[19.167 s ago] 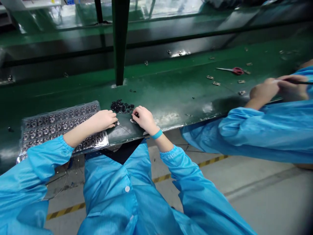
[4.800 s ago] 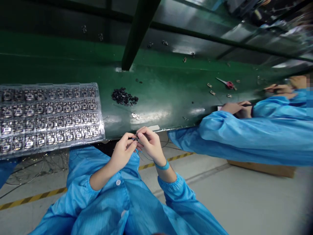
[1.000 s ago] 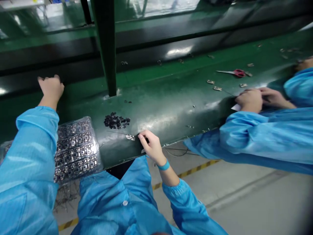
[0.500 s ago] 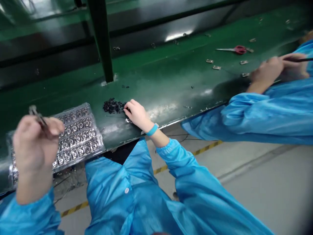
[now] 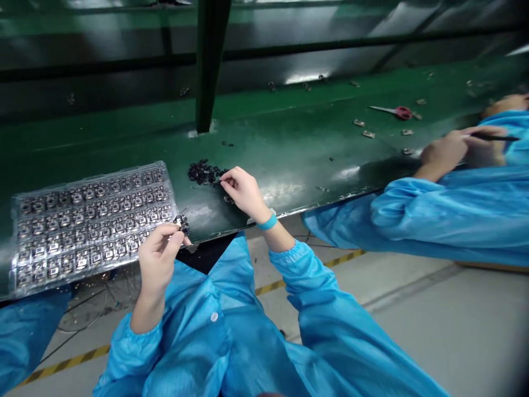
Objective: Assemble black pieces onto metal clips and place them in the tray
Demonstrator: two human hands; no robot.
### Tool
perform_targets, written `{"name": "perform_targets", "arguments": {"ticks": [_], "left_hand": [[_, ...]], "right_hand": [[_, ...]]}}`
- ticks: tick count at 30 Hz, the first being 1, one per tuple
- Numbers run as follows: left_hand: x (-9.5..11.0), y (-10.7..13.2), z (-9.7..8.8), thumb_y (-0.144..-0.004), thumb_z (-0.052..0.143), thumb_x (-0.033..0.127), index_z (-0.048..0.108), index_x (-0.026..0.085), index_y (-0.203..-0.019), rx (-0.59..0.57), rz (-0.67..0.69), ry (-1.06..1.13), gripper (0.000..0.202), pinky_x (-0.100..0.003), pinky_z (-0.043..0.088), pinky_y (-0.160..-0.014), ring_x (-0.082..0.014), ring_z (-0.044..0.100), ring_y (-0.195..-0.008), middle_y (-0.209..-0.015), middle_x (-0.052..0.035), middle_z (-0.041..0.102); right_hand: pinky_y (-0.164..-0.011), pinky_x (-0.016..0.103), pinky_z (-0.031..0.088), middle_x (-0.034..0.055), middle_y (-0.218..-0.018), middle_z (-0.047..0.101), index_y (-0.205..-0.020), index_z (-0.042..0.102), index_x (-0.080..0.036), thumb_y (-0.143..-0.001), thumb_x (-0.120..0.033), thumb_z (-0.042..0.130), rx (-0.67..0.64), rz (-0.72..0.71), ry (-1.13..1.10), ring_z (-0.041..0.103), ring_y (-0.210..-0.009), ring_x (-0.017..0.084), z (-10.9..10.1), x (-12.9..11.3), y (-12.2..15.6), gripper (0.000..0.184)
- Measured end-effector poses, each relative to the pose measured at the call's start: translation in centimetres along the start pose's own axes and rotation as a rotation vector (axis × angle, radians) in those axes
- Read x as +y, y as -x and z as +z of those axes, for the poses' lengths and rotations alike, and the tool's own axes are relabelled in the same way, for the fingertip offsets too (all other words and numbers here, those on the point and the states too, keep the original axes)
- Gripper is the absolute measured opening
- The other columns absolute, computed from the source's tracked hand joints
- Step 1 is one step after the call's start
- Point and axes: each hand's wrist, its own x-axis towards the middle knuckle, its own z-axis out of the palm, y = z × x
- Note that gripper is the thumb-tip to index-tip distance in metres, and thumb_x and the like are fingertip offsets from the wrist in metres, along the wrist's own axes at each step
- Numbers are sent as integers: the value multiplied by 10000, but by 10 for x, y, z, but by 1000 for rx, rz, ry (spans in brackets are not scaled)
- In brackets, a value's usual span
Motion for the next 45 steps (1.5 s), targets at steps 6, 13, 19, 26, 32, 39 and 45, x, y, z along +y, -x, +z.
{"name": "perform_targets", "arguments": {"ticks": [6, 13, 19, 26, 32, 39, 45], "left_hand": [[9, -6, 16, -1074, 741, 464, 740, 271, -899, -14, 77, 67, 261, -352, 642, -812, -212, 761, -788, -814, -10, 773], [11, -11, 27, -1083, 756, 323, 771, 228, -884, -61, 172, 103, 221, -273, 564, -750, -159, 714, -738, -795, 6, 766], [11, -9, 17, -1088, 717, 253, 759, 230, -903, -28, 238, -20, 191, -273, 555, -750, -160, 724, -763, -816, 12, 768], [12, -14, 9, -1119, 688, 244, 776, 232, -977, -58, 415, -304, 167, -342, 562, -852, -213, 735, -903, -953, -29, 811], [8, -14, 22, -1147, 674, 245, 757, 233, -976, -143, 474, -348, 190, -356, 549, -846, -224, 723, -912, -933, -21, 807], [6, -12, 28, -1155, 668, 245, 747, 239, -973, -179, 438, -336, 199, -355, 543, -846, -223, 713, -909, -919, -12, 794], [5, -13, 28, -1168, 659, 255, 745, 239, -973, -151, 453, -414, 213, -366, 529, -854, -234, 705, -917, -931, -19, 797]], "right_hand": [[-711, 330, 536, -10, -849, 690, -1030, 750, -249, -885, -649, 953, -24, 230, -657, 603, -739, 171, -4, -34, 33, 472], [-780, 360, 557, 24, -903, 735, -1012, 761, -250, -1023, -537, 849, -43, 125, -396, 653, -805, 204, -3, -38, 40, 300], [-954, 461, 551, 130, -1083, 753, -1038, 758, -234, -1145, -264, 594, -170, -144, 321, 665, -1056, 321, 5, -10, 31, 198], [-955, 489, 570, 138, -1123, 740, -1164, 778, -242, -1172, -306, 586, -152, -209, 417, 661, -1086, 353, 6, -5, 36, 202], [-976, 506, 584, 149, -1161, 751, -1341, 786, -221, -1184, -251, 547, -221, -278, 434, 654, -1103, 353, 7, -5, 34, 287], [-973, 490, 608, 137, -1155, 753, -1276, 791, -229, -1200, -254, 531, -254, -342, 402, 667, -1101, 332, 2, 3, 29, 273], [-956, 506, 607, 138, -1128, 760, -1247, 801, -243, -1195, -275, 545, -208, -349, 406, 657, -1066, 334, 3, 6, 28, 263]]}}
